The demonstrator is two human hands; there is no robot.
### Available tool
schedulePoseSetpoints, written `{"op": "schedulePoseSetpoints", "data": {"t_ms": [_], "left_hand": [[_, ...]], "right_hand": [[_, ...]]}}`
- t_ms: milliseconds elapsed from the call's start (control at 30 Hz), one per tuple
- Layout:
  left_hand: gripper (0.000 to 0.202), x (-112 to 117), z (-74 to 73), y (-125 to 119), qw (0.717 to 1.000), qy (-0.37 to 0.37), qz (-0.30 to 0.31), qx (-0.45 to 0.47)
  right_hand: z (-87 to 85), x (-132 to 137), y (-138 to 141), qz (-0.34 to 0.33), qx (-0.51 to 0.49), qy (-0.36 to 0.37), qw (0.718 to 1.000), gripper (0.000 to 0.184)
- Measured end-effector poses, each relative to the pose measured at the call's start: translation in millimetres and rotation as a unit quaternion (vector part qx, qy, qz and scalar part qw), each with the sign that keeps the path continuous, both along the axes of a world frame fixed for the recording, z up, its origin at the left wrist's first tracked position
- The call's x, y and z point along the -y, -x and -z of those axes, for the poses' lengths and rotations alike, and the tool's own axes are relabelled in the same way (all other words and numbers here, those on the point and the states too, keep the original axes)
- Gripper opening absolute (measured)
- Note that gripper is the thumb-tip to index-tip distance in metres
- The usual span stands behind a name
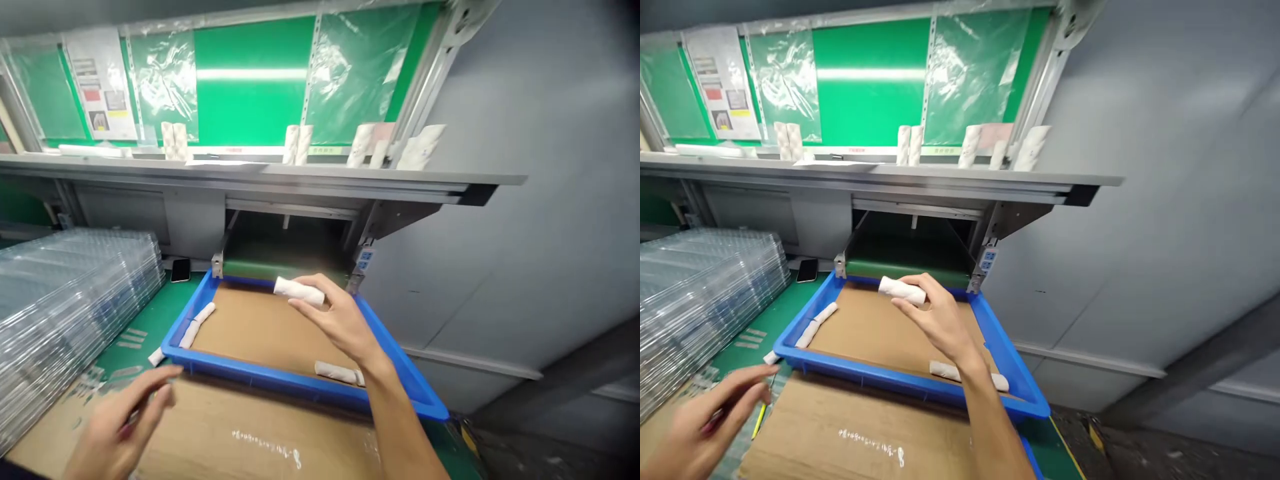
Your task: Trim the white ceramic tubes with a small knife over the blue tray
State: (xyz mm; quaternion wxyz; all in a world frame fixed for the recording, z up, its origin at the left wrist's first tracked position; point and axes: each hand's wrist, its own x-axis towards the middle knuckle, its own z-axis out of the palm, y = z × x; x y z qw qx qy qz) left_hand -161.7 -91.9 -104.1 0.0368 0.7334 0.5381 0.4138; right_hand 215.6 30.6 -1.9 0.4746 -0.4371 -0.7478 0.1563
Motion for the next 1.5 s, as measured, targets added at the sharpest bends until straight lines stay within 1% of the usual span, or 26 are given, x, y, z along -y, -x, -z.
{"op": "schedulePoseSetpoints", "data": {"t_ms": [67,133,167,200,233,267,333,400,433,467,533,667,767,900,967,1200,1500], "left_hand": [[0.034,-41.3,-42.6,-53.4,0.997,0.019,0.059,0.039],[0.041,-76.9,-79.1,-97.2,0.988,0.048,0.133,0.066],[0.044,-91.8,-92.1,-114.3,0.982,0.062,0.158,0.08],[0.043,-104.5,-100.9,-128.0,0.975,0.077,0.184,0.097],[0.041,-115.0,-105.7,-138.5,0.965,0.097,0.215,0.114],[0.04,-123.4,-106.9,-146.2,0.954,0.108,0.244,0.137],[0.04,-134.5,-102.2,-154.3,0.932,0.105,0.289,0.19],[0.037,-139.7,-94.4,-155.8,0.918,0.077,0.305,0.241],[0.037,-140.8,-91.3,-155.1,0.915,0.063,0.305,0.257],[0.037,-141.1,-89.4,-153.9,0.913,0.056,0.304,0.268],[0.039,-140.2,-89.5,-150.5,0.908,0.064,0.309,0.277],[0.043,-136.9,-97.8,-143.1,0.893,0.115,0.346,0.265],[0.041,-135.6,-100.9,-138.4,0.9,0.112,0.34,0.249],[0.04,-134.3,-99.1,-133.9,0.909,0.107,0.329,0.233],[0.039,-133.8,-98.3,-132.4,0.912,0.102,0.327,0.225],[0.035,-133.3,-101.4,-133.2,0.909,0.087,0.346,0.216],[0.034,-133.7,-101.1,-133.3,0.915,0.057,0.341,0.209]], "right_hand": [[-3.6,8.2,3.6,-0.025,0.004,-0.029,0.999,0.026],[-7.1,14.9,6.0,-0.04,0.003,-0.046,0.998,0.024],[-8.4,17.1,6.9,-0.046,0.002,-0.05,0.998,0.023],[-9.2,18.5,7.5,-0.05,0.0,-0.052,0.997,0.022],[-9.5,18.9,7.9,-0.053,-0.008,-0.051,0.997,0.022],[-9.3,18.4,7.8,-0.057,-0.025,-0.043,0.997,0.024],[-7.5,15.7,6.6,-0.076,-0.087,-0.001,0.993,0.033],[-5.2,12.6,4.2,-0.113,-0.153,0.059,0.98,0.043],[-4.2,11.8,3.1,-0.131,-0.174,0.084,0.972,0.045],[-3.4,11.7,2.2,-0.141,-0.186,0.099,0.967,0.044],[-2.4,14.0,1.7,-0.143,-0.184,0.103,0.967,0.04],[-1.9,21.9,4.7,-0.134,-0.166,0.109,0.971,0.04],[-1.6,24.7,8.0,-0.129,-0.168,0.121,0.97,0.043],[-1.9,26.9,12.5,-0.119,-0.161,0.102,0.975,0.039],[-2.6,29.1,14.7,-0.125,-0.162,0.093,0.974,0.037],[-5.9,35.6,19.6,-0.163,-0.193,0.072,0.965,0.031],[-12.8,39.6,19.5,-0.177,-0.189,0.049,0.965,0.029]]}}
